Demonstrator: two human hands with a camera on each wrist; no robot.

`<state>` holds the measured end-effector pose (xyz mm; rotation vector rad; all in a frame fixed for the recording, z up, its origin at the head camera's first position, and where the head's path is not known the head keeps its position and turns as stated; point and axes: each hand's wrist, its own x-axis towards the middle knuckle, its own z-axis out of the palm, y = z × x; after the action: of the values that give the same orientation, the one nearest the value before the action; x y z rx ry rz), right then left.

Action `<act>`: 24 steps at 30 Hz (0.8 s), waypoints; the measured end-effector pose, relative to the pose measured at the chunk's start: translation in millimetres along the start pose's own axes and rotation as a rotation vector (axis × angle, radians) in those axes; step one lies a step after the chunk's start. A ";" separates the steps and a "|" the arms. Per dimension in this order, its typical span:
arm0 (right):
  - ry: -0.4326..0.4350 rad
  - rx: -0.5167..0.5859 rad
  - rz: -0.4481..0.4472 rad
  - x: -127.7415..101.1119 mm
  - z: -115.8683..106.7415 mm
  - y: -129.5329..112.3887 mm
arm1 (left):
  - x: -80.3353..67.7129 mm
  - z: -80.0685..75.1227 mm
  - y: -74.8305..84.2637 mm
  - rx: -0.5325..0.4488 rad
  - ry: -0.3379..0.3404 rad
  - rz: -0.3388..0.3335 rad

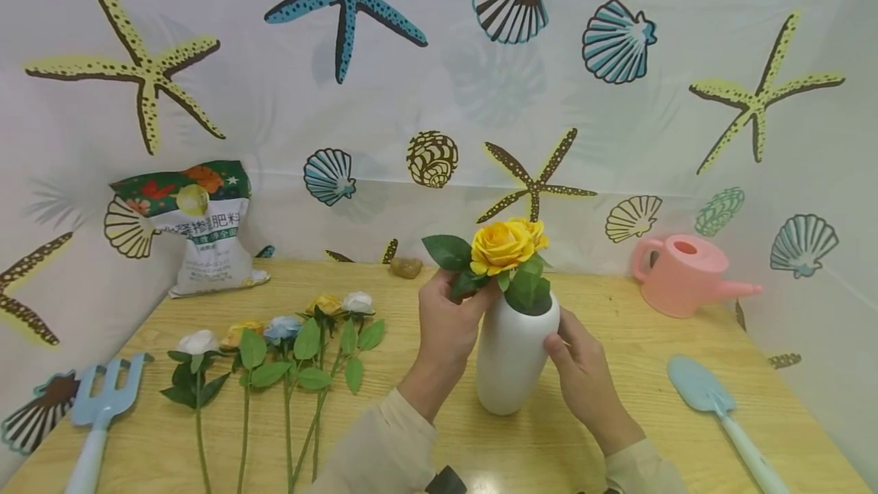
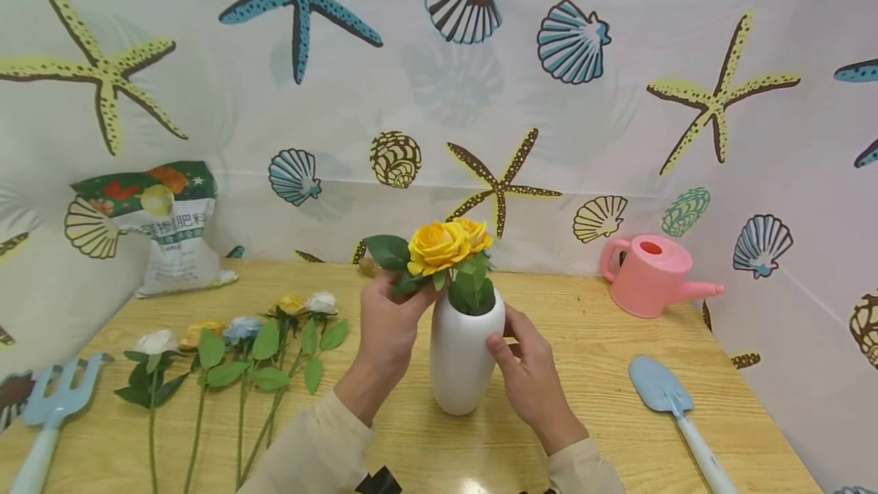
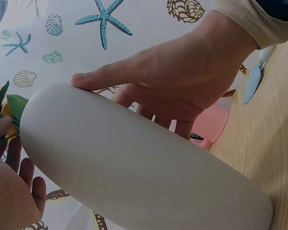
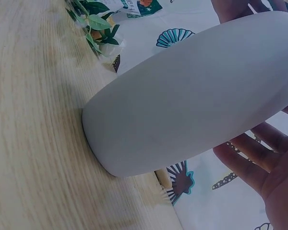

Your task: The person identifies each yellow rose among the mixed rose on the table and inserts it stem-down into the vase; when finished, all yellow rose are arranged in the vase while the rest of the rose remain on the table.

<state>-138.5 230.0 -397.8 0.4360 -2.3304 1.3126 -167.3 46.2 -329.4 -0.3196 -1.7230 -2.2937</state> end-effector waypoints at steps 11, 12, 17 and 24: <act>0.008 0.006 0.001 0.2 1.3 -1.5 | -6.8 -23.6 -3.6 0.116 -0.048 0.029; 0.006 0.005 0.002 0.1 1.5 -1.6 | -6.9 -27.9 -4.5 0.131 -0.044 0.035; -0.007 0.013 0.015 -0.2 2.1 -2.0 | -8.5 -57.8 -7.3 0.191 0.002 0.049; -0.002 -0.010 0.017 -0.1 1.7 -2.6 | -15.7 -118.1 -6.4 0.324 0.085 -0.035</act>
<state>-137.5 227.2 -396.8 0.4153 -2.3468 1.3088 -157.2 -64.5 -372.8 -0.1263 -2.0270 -1.9731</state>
